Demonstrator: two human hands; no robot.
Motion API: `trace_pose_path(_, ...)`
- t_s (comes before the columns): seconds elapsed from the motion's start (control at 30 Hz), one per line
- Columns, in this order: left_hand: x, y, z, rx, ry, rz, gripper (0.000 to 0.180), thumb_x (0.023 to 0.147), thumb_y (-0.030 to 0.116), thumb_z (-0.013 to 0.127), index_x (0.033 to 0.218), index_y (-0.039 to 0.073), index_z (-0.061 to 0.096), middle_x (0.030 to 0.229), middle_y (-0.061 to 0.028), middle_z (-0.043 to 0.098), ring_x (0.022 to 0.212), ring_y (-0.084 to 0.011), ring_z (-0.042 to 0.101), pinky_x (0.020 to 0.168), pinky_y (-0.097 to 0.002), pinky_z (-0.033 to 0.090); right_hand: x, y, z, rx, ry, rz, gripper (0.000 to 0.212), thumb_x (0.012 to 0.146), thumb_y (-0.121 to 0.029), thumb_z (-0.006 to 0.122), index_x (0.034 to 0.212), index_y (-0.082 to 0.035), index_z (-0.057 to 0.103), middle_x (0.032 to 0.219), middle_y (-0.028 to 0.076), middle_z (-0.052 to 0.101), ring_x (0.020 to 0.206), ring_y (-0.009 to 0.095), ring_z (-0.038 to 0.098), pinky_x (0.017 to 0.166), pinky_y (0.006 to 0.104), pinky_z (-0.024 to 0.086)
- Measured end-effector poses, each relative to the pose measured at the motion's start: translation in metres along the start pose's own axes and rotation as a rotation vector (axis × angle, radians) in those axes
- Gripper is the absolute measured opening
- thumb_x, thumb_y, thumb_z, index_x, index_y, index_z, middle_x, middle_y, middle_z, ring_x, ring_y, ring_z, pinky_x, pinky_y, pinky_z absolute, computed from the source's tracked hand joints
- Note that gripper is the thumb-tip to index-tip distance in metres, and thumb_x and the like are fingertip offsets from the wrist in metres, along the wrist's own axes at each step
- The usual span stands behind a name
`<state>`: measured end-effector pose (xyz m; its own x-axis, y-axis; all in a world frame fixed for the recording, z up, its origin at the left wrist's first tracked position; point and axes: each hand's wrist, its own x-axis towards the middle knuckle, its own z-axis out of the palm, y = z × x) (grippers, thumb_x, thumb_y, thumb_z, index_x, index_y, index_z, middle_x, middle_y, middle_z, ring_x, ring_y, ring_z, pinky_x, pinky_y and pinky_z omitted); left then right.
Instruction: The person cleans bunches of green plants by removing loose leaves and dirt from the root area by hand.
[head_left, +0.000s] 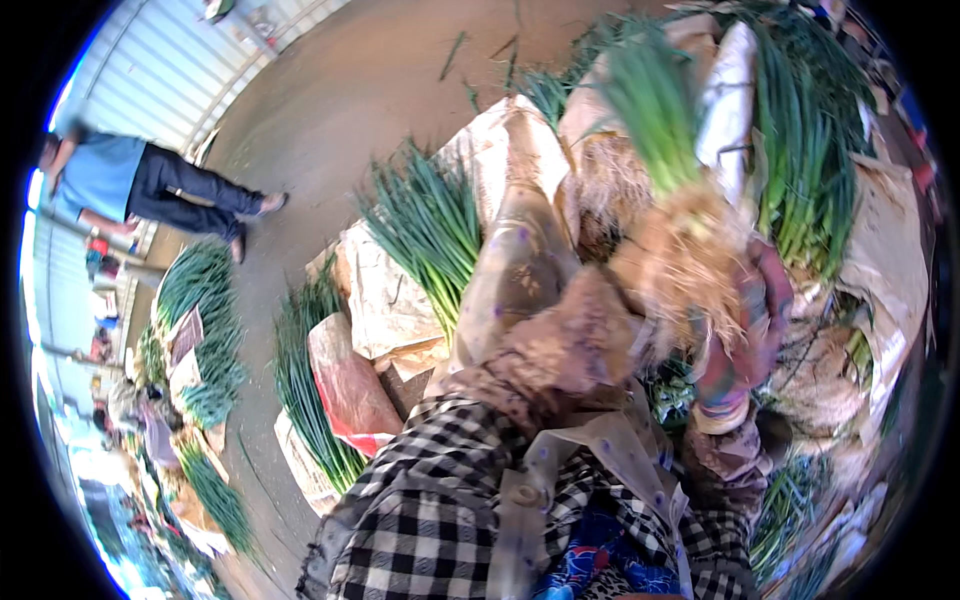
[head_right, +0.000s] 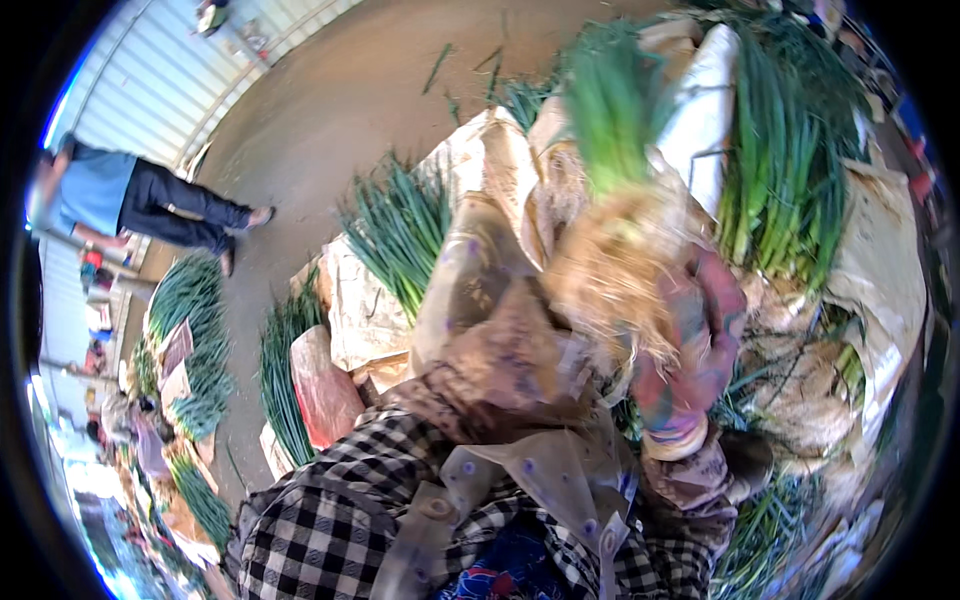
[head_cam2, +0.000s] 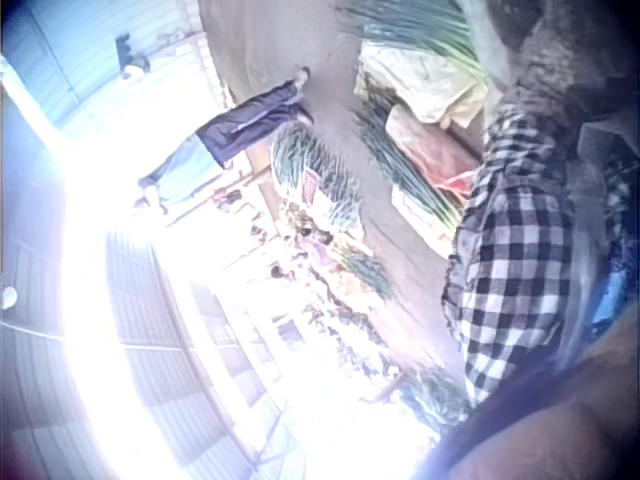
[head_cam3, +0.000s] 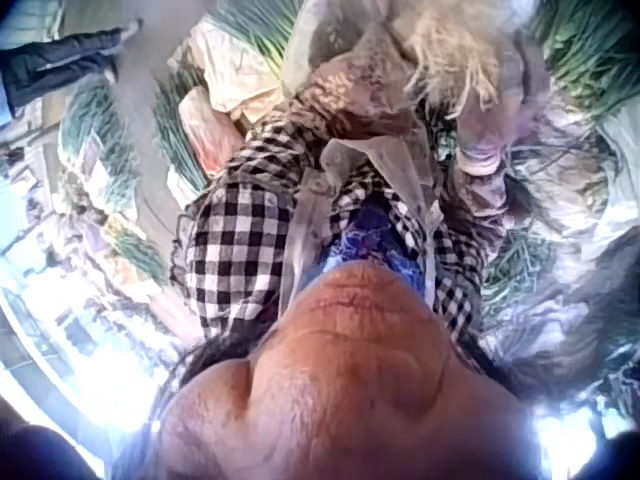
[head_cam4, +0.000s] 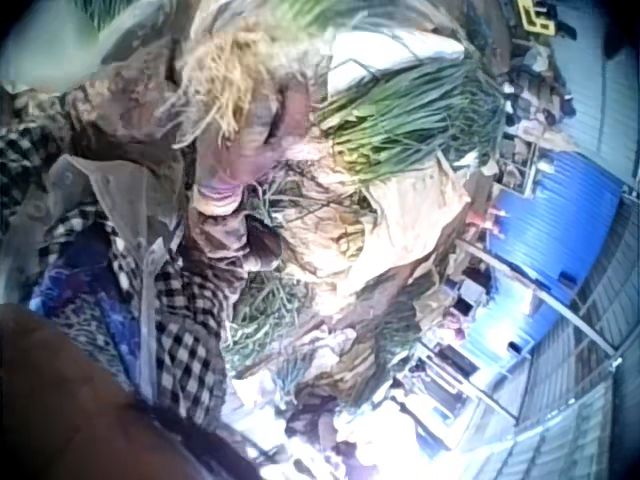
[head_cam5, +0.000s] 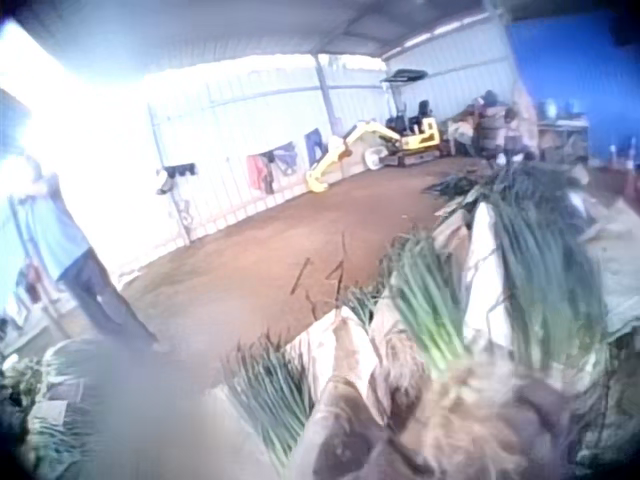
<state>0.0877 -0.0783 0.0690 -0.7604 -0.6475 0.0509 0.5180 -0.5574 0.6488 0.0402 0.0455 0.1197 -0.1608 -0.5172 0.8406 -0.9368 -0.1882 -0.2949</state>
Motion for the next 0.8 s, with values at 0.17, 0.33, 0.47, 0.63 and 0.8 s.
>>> trace_pose_path(0.17, -0.004, 0.056, -0.081, 0.13, 0.209, 0.11, 0.047, 0.08, 0.033, 0.056, 0.111, -0.001, 0.045, 0.09, -0.0149, 0.057, 0.066, -0.0245, 0.059, 0.056, -0.0344, 0.053, -0.034, -0.006, 0.068, 0.869, -0.218, 0.613, 0.042, 0.083, -0.016, 0.053, 0.121, -0.003, 0.04, 0.114, 0.014, 0.047, 0.104, 0.027, 0.047, 0.089, 0.0338, 0.036)
trace_pose_path(0.33, -0.041, 0.124, -0.19, 0.224, 0.485, 0.197, 0.043, 0.081, 0.033, 0.054, 0.108, 0.0, 0.047, 0.085, -0.0143, 0.057, 0.063, -0.0239, 0.059, 0.055, -0.0337, 0.052, -0.019, -0.003, 0.082, 0.671, -0.582, 0.546, 0.023, 0.076, -0.012, 0.062, 0.097, -0.004, 0.058, 0.068, 0.008, 0.054, 0.057, 0.016, 0.05, 0.051, 0.0275, 0.041)
trace_pose_path(0.47, -0.116, 0.185, -0.283, 0.265, 0.728, 0.278, 0.04, 0.082, 0.033, 0.053, 0.106, 0.001, 0.049, 0.082, -0.0139, 0.057, 0.061, -0.0234, 0.058, 0.053, -0.0331, 0.052, 0.001, 0.036, 0.046, 0.517, -0.499, 0.735, 0.031, 0.083, -0.031, 0.057, 0.099, -0.004, 0.058, 0.08, -0.001, 0.057, 0.067, 0.007, 0.051, 0.054, 0.0188, 0.041)
trace_pose_path(0.63, -0.207, 0.245, -0.347, 0.244, 0.901, 0.358, 0.037, 0.083, 0.033, 0.05, 0.103, 0.002, 0.05, 0.077, -0.0133, 0.057, 0.058, -0.0228, 0.057, 0.052, -0.0323, 0.051, -0.026, 0.109, -0.001, 0.349, -0.392, 1.144, 0.025, 0.082, -0.03, 0.059, 0.089, -0.007, 0.058, 0.058, -0.009, 0.042, 0.045, -0.001, 0.03, 0.041, 0.0148, 0.02)
trace_pose_path(0.8, -0.232, 0.303, -0.35, 0.172, 0.86, 0.442, 0.035, 0.084, 0.034, 0.048, 0.1, 0.003, 0.052, 0.072, -0.0127, 0.056, 0.055, -0.0222, 0.056, 0.05, -0.0316, 0.051, -0.081, 0.147, -0.01, 0.247, -0.422, 1.282, 0.024, 0.082, -0.03, 0.058, 0.089, -0.007, 0.057, 0.06, -0.006, 0.045, 0.048, 0.003, 0.038, 0.044, 0.0166, 0.027)
